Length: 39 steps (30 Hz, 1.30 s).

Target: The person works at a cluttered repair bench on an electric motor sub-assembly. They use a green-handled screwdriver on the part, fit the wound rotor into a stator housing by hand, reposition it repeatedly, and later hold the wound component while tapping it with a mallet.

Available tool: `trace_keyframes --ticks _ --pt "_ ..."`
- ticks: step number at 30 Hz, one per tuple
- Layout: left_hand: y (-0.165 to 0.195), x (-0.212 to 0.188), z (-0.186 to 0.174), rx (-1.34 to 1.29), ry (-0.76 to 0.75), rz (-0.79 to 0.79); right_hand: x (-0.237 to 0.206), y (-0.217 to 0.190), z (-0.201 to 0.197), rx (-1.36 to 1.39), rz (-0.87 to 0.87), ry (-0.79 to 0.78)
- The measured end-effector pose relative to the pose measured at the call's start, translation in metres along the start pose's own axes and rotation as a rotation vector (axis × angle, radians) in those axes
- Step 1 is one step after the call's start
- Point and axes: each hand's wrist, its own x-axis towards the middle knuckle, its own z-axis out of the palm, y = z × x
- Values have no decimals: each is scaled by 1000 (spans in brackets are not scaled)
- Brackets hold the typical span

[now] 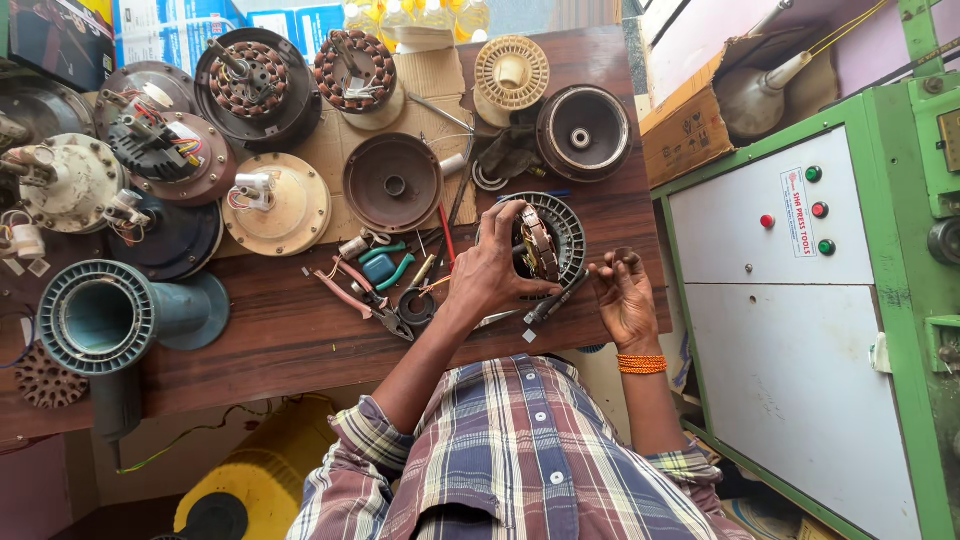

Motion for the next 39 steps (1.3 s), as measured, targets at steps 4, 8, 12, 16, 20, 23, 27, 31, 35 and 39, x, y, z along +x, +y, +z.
trace_keyframes --ticks 4,8,12,16,20,23,27,31,35,39 --pt "-2 -2 -6 -39 79 108 2 -6 11 57 109 -10" --pt "-4 -12 -3 -15 146 143 1 -6 17 -111 303 23" --pt "-3 -19 6 140 276 273 0 -4 11 -192 182 59" --pt "0 -17 8 111 176 132 1 -11 5 -122 70 -28" --pt "7 -9 0 41 98 41 4 -22 12 -307 60 -36" --pt "15 -5 -7 71 24 -26 2 -26 32 -433 62 -70" --pt "22 -2 -8 89 5 -41 6 -23 64 -826 -74 -29" --pt "26 -1 -1 70 34 -17 34 -20 94 -1232 -211 -11" --pt "31 -2 5 47 50 0 46 -13 116 -1472 -335 -110" --pt "36 -8 6 21 50 28 20 -3 117 -1570 -676 -183"
